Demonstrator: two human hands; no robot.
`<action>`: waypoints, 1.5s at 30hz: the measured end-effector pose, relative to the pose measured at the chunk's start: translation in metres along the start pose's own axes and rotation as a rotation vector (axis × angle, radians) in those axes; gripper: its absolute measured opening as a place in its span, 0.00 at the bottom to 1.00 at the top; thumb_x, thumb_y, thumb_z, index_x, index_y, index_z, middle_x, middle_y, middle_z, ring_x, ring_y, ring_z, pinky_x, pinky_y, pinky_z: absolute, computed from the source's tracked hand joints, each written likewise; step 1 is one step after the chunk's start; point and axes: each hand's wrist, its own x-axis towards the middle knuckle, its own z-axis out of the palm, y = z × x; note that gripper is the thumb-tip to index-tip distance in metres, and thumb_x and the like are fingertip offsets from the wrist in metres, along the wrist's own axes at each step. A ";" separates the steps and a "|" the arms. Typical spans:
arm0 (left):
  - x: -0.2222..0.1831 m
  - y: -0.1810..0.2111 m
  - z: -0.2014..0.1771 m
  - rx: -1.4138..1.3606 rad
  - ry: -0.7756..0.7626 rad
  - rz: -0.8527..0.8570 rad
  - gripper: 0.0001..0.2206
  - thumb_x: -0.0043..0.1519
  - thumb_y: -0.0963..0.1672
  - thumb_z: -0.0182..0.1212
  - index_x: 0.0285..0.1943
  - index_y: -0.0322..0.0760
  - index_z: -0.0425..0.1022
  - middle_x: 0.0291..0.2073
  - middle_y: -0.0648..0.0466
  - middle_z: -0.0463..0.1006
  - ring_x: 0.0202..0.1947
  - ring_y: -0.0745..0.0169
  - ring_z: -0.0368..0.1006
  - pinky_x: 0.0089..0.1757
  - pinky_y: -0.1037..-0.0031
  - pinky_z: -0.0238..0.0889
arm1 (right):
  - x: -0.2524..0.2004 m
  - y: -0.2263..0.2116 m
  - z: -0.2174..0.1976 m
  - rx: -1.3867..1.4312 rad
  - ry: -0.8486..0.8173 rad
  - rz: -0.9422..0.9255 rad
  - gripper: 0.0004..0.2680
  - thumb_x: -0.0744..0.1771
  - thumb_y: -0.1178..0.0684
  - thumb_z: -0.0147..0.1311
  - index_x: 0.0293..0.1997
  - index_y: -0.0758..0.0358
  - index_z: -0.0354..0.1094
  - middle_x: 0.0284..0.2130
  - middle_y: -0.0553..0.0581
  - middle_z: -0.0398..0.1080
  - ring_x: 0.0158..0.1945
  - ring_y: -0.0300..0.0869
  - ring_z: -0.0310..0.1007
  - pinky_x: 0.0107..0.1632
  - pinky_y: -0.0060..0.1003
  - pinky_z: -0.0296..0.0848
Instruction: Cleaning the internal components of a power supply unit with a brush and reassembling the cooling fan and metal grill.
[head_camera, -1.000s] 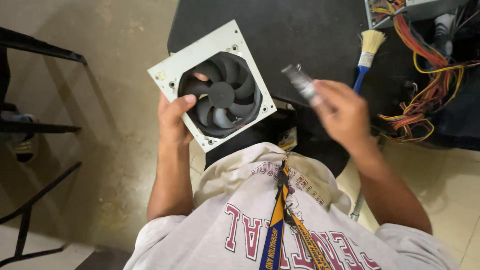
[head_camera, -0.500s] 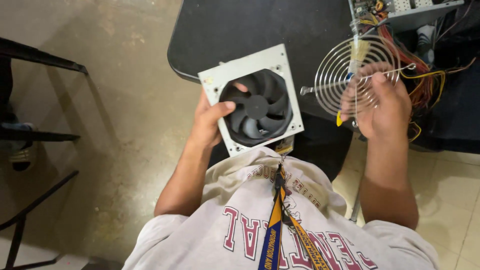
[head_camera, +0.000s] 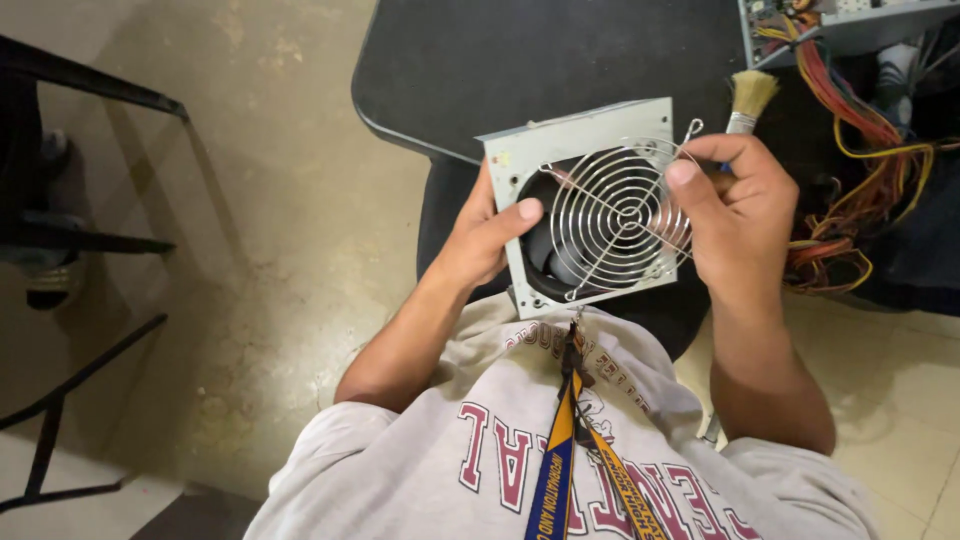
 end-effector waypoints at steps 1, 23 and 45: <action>0.000 0.002 0.002 0.011 -0.031 0.009 0.36 0.71 0.46 0.70 0.84 0.37 0.52 0.64 0.43 0.78 0.67 0.54 0.72 0.71 0.63 0.60 | -0.001 -0.002 0.002 0.005 0.026 0.021 0.08 0.73 0.53 0.65 0.53 0.63 0.70 0.32 0.54 0.73 0.27 0.33 0.71 0.31 0.28 0.76; 0.001 0.005 0.013 -0.049 -0.085 -0.061 0.30 0.68 0.38 0.68 0.77 0.38 0.57 0.60 0.43 0.79 0.55 0.52 0.78 0.54 0.59 0.77 | -0.026 -0.014 0.017 -0.636 0.010 -0.452 0.05 0.76 0.62 0.65 0.56 0.75 0.76 0.46 0.66 0.65 0.38 0.46 0.65 0.39 0.39 0.67; 0.000 -0.051 -0.005 -0.087 0.045 0.080 0.41 0.61 0.33 0.70 0.85 0.36 0.58 0.70 0.38 0.75 0.69 0.50 0.71 0.66 0.46 0.67 | -0.015 0.009 0.000 -0.596 -0.004 -0.522 0.04 0.75 0.62 0.67 0.55 0.69 0.82 0.40 0.62 0.69 0.37 0.54 0.74 0.39 0.45 0.75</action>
